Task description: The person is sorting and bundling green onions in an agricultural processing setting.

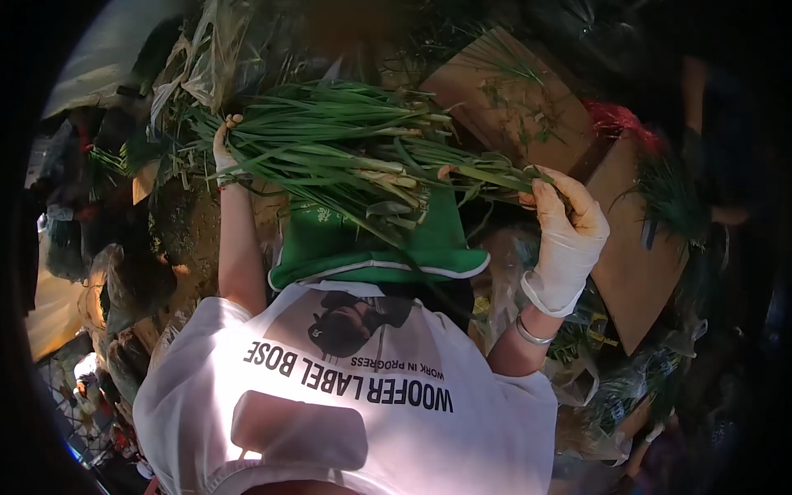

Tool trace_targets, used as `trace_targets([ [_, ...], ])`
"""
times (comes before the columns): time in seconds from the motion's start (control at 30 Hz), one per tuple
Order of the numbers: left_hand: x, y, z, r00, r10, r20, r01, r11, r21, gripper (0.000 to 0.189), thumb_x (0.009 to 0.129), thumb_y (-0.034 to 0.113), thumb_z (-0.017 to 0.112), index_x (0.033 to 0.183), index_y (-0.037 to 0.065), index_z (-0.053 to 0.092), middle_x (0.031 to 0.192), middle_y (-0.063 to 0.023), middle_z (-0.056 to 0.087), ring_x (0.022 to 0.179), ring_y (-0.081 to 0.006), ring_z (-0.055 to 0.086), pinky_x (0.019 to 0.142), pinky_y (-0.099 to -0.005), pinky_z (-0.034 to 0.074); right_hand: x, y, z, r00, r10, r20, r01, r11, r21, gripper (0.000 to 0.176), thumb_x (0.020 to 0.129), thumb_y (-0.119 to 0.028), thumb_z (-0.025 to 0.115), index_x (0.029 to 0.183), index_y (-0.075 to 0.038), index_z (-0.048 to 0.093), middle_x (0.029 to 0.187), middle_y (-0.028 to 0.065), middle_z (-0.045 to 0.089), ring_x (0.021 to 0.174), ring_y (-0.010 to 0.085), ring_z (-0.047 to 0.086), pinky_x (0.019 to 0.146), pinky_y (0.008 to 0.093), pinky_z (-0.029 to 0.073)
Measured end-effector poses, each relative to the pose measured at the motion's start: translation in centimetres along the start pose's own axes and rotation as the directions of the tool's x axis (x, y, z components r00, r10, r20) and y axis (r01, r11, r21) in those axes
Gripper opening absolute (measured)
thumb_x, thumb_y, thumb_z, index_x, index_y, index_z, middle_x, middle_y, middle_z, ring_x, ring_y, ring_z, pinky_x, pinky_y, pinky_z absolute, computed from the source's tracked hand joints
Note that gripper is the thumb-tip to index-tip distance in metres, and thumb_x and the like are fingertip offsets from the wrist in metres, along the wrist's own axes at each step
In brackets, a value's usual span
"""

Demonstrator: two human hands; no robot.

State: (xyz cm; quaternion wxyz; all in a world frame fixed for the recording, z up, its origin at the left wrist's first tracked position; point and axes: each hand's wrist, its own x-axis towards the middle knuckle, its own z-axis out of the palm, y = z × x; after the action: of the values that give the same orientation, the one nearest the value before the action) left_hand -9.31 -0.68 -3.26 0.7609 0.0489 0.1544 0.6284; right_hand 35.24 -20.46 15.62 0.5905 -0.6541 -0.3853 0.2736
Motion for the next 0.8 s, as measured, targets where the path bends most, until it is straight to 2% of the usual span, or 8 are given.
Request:
trace_targets([
  [0.13, 1.6, 1.8, -2.5, 0.995, 0.048, 0.086, -0.051, 0.998, 0.031, 0.018, 0.091, 0.016, 0.046, 0.096, 0.005, 0.059, 0.093, -0.0061, 0.062, 0.085, -0.021, 0.059, 0.08, -0.0416, 0.051, 0.4, 3.0, -5.0, 0.964, 0.128, -0.233, -0.071, 0.968, 0.24, 0.008, 0.084, -0.003, 0.061, 0.091, 0.001, 0.064, 0.076, 0.0057, 0.065, 0.063, 0.0097, 0.061, 0.051, 0.0181, 0.045],
  [0.2, 1.3, 1.5, -2.2, 0.987, 0.038, 0.158, -0.068, 0.979, 0.192, 0.018, 0.091, 0.015, 0.045, 0.096, 0.006, 0.059, 0.095, -0.0054, 0.063, 0.086, -0.0181, 0.06, 0.08, -0.0415, 0.051, 0.7, 4.7, -8.9, 0.948, 0.052, -0.314, 0.033, 0.965, 0.259, 0.004, 0.085, -0.005, 0.062, 0.085, -0.001, 0.062, 0.075, 0.0044, 0.063, 0.062, 0.009, 0.059, 0.05, 0.0186, 0.045],
  [0.33, 1.5, 1.9, -2.2, 0.978, -0.008, 0.209, -0.023, 0.989, 0.145, 0.017, 0.091, 0.014, 0.044, 0.097, 0.006, 0.058, 0.089, -0.0021, 0.059, 0.085, -0.0178, 0.057, 0.085, -0.041, 0.048, -0.1, 5.4, -14.0, 0.868, 0.014, -0.496, 0.084, 0.981, 0.175, 0.004, 0.086, -0.007, 0.061, 0.084, -0.003, 0.061, 0.075, 0.0041, 0.062, 0.066, 0.009, 0.058, 0.057, 0.0208, 0.046],
  [0.53, 0.7, 1.6, -1.7, 0.992, 0.091, 0.086, -0.11, 0.962, 0.248, 0.017, 0.089, 0.012, 0.045, 0.099, 0.004, 0.056, 0.097, -0.0033, 0.059, 0.092, -0.017, 0.056, 0.091, -0.0393, 0.044, -2.2, 6.6, -19.0, 0.733, -0.04, -0.679, 0.219, 0.959, 0.181, 0.014, 0.087, -0.015, 0.062, 0.095, -0.005, 0.059, 0.083, 0.0029, 0.062, 0.07, 0.0076, 0.056, 0.055, 0.0167, 0.044],
  [0.6, 0.6, 1.6, -1.9, 0.983, -0.075, 0.169, 0.053, 0.99, 0.133, 0.019, 0.088, 0.015, 0.046, 0.102, 0.007, 0.058, 0.098, -0.0012, 0.059, 0.097, -0.0204, 0.055, 0.099, -0.0542, 0.037, -2.3, 6.6, -19.2, 0.717, -0.037, -0.696, 0.277, 0.932, 0.236, 0.015, 0.088, -0.019, 0.061, 0.096, -0.006, 0.058, 0.087, 0.002, 0.061, 0.072, 0.0065, 0.055, 0.055, 0.0162, 0.044],
  [0.73, -0.8, -1.3, 1.5, 0.971, -0.051, 0.234, 0.022, 0.992, 0.125, 0.021, 0.09, 0.018, 0.047, 0.105, 0.01, 0.058, 0.094, -0.0001, 0.06, 0.097, -0.0215, 0.055, 0.099, -0.0551, 0.037, -0.2, 6.3, -14.0, 0.785, 0.115, -0.609, 0.334, 0.749, 0.572, 0.019, 0.089, -0.025, 0.06, 0.095, -0.008, 0.056, 0.082, -0.0002, 0.057, 0.07, 0.0064, 0.052, 0.058, 0.0164, 0.047],
  [0.77, 0.0, -1.0, -0.3, 0.977, 0.029, 0.212, -0.05, 0.994, 0.095, 0.021, 0.09, 0.018, 0.048, 0.105, 0.007, 0.058, 0.092, -0.0009, 0.06, 0.094, -0.0192, 0.056, 0.095, -0.0466, 0.042, -0.2, 6.9, -13.8, 0.949, 0.08, -0.304, 0.205, 0.577, 0.791, 0.018, 0.089, -0.023, 0.059, 0.096, -0.007, 0.055, 0.081, -0.0002, 0.057, 0.07, 0.0068, 0.052, 0.059, 0.0166, 0.048],
  [0.8, 0.0, -0.8, 0.1, 0.978, 0.118, 0.17, -0.132, 0.989, 0.071, 0.022, 0.09, 0.017, 0.049, 0.106, 0.004, 0.057, 0.094, -0.002, 0.06, 0.091, -0.0176, 0.057, 0.09, -0.0395, 0.045, 0.6, 7.7, -12.3, 0.998, -0.055, 0.023, 0.0, 0.37, 0.929, 0.017, 0.09, -0.021, 0.058, 0.097, -0.006, 0.055, 0.08, -0.0001, 0.056, 0.071, 0.0071, 0.052, 0.061, 0.0168, 0.048],
])
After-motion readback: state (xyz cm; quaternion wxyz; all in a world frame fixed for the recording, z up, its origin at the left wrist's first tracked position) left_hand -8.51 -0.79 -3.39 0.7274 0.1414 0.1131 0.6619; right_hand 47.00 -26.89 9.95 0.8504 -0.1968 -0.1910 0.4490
